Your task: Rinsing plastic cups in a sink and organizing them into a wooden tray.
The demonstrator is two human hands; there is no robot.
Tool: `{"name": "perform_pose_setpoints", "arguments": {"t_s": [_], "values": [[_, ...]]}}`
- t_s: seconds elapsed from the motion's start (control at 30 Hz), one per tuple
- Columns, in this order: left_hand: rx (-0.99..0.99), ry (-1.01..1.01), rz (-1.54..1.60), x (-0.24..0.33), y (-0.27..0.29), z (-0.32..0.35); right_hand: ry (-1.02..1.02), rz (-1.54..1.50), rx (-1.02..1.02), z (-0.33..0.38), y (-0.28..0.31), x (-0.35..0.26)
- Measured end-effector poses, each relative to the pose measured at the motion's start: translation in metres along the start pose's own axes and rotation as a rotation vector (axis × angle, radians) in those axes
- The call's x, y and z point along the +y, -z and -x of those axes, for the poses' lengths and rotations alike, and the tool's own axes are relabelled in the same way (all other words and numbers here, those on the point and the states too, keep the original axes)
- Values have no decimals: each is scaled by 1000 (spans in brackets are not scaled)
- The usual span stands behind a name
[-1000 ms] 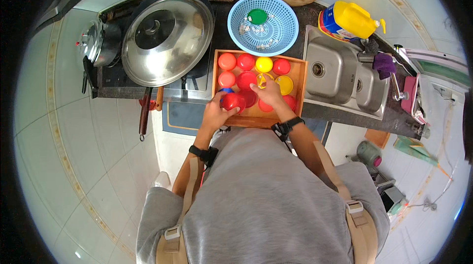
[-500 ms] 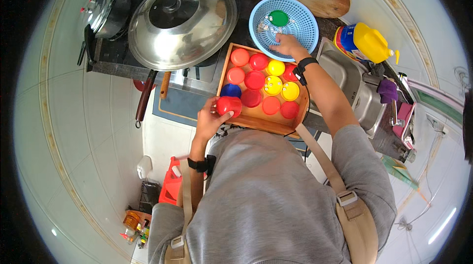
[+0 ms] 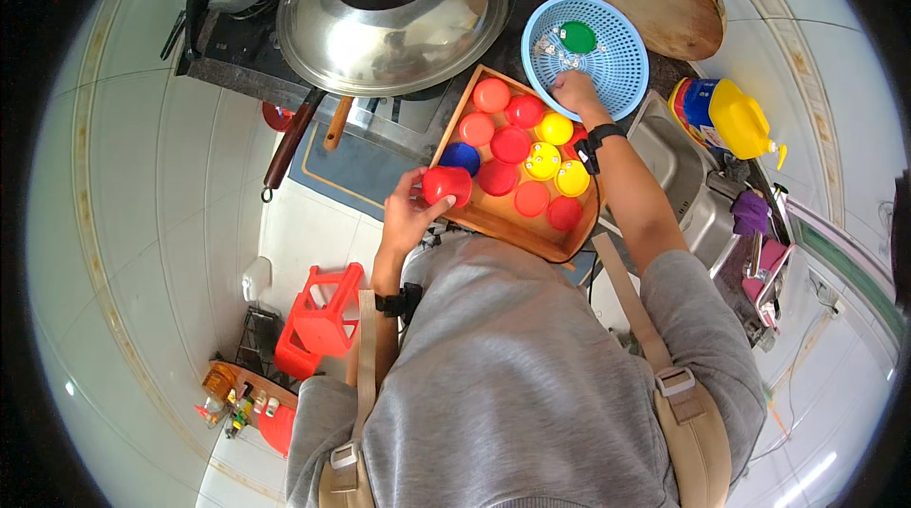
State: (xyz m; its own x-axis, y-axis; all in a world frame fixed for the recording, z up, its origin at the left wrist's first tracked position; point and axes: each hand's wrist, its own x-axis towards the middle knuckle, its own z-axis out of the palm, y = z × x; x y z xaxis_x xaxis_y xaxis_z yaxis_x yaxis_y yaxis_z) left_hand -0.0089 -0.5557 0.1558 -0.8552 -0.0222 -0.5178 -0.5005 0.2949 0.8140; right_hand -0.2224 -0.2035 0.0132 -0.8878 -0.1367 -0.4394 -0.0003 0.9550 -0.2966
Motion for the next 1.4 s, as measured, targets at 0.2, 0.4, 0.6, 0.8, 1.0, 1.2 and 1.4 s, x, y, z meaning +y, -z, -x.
{"name": "perform_pose_setpoints", "arguments": {"t_s": [0.2, 0.4, 0.6, 0.8, 1.0, 1.2, 1.4], "values": [[12, -11, -3, 4, 2, 3, 26, -278, -218, -5, 12, 11], [35, -55, -19, 12, 4, 4, 59, -352, -273, 3, 10, -5], [24, -90, -28, 14, 5, 3, 124, -109, -217, 4, 21, -8], [14, -118, -44, 20, 6, 4, -138, -413, -197, 4, 44, -4], [-1, -170, -61, 25, 6, 0, -201, -2288, -276, 26, 74, 29], [-70, -208, -91, 32, -5, -11, -53, -2308, -236, 90, 113, 53], [-145, -200, -98, 37, -13, -15, 292, -2196, 13, 244, 183, 105]]}}
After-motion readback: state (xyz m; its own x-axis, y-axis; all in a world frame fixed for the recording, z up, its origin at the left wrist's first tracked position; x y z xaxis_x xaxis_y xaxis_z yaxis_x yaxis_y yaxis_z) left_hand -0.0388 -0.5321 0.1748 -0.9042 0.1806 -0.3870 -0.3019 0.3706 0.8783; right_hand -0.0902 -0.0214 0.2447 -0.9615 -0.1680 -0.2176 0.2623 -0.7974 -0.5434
